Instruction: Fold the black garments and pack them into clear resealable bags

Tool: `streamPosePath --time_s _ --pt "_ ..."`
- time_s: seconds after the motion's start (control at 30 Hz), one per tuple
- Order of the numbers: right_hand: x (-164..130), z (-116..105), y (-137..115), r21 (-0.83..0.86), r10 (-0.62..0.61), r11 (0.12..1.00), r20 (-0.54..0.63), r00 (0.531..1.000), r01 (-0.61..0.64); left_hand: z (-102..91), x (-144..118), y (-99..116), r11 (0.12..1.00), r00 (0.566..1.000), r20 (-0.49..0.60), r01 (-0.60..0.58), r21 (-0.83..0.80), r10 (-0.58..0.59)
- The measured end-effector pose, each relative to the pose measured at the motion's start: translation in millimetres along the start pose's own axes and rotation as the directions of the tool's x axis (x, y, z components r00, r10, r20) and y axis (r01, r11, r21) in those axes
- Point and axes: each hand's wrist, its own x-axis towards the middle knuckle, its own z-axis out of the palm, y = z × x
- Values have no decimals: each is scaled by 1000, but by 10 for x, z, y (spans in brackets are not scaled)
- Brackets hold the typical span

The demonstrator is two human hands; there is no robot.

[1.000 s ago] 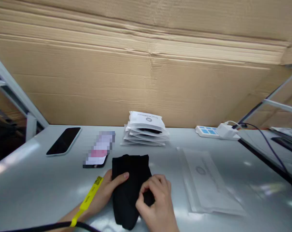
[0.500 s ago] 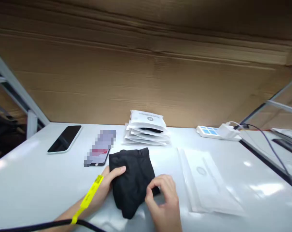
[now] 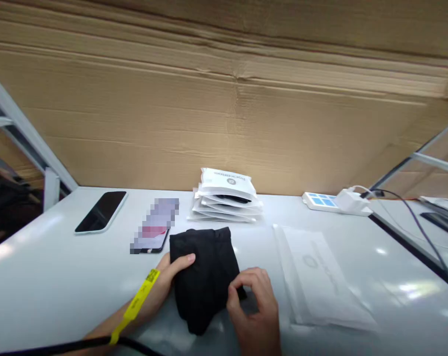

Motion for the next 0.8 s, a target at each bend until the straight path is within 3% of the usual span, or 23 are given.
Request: streamPosePath --time_s 0.8 --pt "7 -3 -33 16 10 1000 1 1000 -10 38 -15 56 1000 1000 -5 0 1 0"
